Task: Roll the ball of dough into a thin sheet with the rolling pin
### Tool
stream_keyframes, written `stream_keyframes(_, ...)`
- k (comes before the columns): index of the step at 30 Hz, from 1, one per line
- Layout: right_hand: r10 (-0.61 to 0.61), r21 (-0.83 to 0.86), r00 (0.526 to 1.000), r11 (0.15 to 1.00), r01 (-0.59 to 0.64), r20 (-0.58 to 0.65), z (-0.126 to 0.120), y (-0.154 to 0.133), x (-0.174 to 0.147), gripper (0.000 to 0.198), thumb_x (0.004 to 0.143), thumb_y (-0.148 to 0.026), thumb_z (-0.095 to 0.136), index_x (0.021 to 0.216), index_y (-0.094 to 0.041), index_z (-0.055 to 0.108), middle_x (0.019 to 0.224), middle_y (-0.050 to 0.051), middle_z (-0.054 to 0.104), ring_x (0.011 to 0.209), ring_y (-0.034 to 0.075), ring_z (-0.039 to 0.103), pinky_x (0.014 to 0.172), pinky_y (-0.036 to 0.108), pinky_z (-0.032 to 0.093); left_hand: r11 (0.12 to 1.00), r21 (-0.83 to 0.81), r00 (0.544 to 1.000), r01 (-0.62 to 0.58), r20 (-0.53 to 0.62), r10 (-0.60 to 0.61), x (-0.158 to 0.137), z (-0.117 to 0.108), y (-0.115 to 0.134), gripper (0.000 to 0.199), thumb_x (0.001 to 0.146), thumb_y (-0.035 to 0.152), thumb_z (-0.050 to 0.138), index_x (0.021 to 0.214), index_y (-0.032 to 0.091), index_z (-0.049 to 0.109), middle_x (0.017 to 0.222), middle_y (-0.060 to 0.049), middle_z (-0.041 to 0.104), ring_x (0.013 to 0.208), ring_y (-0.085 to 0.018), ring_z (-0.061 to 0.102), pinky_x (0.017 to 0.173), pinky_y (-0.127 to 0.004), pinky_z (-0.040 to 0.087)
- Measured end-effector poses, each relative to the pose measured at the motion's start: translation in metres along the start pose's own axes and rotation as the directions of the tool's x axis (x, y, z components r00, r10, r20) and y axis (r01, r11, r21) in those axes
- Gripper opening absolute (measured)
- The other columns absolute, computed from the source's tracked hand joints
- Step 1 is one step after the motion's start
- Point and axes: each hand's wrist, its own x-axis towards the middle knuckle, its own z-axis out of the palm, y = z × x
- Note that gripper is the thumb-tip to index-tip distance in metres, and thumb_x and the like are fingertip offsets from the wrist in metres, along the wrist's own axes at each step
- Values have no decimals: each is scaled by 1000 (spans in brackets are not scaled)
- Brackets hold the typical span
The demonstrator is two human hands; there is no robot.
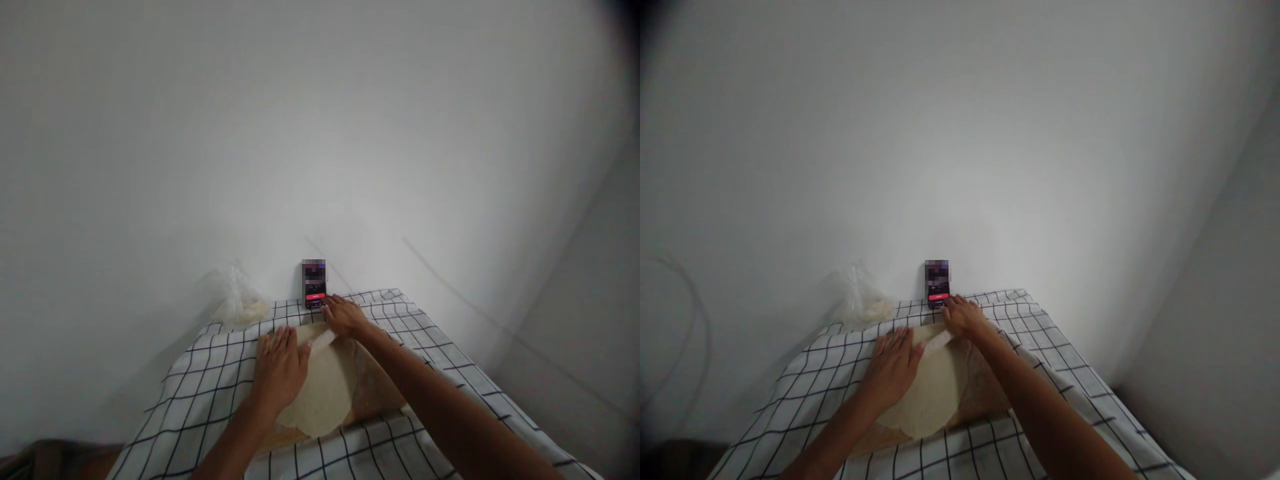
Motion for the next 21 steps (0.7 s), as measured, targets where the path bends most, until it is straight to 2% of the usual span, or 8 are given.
stream_keyframes(2, 40, -12, 999, 999, -40, -19, 4, 2, -3, 48, 107, -36, 30, 142, -13, 55, 142, 18, 63, 132, 28, 58, 109, 46, 43, 1000, 6, 1000, 0, -24, 0, 0, 2, 1, 60, 108, 45, 29, 141, 3, 56, 148, -25, 57, 143, -37, 48, 119, -62, 32)
stream_keyframes(4, 54, -26, 998, 998, -55, -25, 6, 7, -13, 45, 106, -32, 31, 136, -11, 58, 136, 19, 66, 128, 29, 61, 108, 45, 44, 1000, 13, 998, -12, -65, 13, 0, 3, 2, 61, 108, 47, 30, 142, 3, 55, 148, -25, 57, 143, -37, 48, 119, -61, 32)
stream_keyframes(8, -1, -43, 1000, 999, 0, -20, 2, 11, -42, 46, 107, -32, 31, 137, -14, 61, 147, 15, 60, 138, 25, 53, 116, 40, 38, 998, 20, 991, -58, -117, 60, -1, 4, 3, 62, 107, 49, 33, 142, 3, 56, 147, -24, 58, 141, -36, 51, 117, -57, 37)
stream_keyframes(13, -50, -39, 998, 998, 48, -46, -11, 6, -83, 52, 110, -37, 24, 134, -16, 66, 144, 11, 64, 140, 23, 52, 120, 40, 36, 992, -19, 975, -123, -189, 118, -6, 3, 3, 62, 106, 52, 37, 145, 7, 54, 149, -22, 56, 142, -35, 50, 116, -57, 39)
stream_keyframes(17, -66, -6, 991, 998, 65, -118, -8, 2, -129, 53, 110, -41, 32, 146, -12, 56, 152, 15, 56, 144, 27, 48, 122, 46, 37, 985, -7, 964, -170, -210, 165, -21, -2, 7, 61, 105, 52, 38, 147, 9, 52, 152, -18, 55, 141, -33, 51, 116, -55, 41)
stream_keyframes(21, -100, 7, 983, 995, 102, -152, 4, 1, -177, 55, 108, -45, 38, 157, -20, 42, 163, 9, 42, 152, 28, 36, 124, 51, 35, 970, 32, 932, -240, -271, 240, -47, -6, 8, 64, 104, 52, 42, 152, 10, 44, 155, -15, 51, 142, -33, 50, 115, -56, 43)
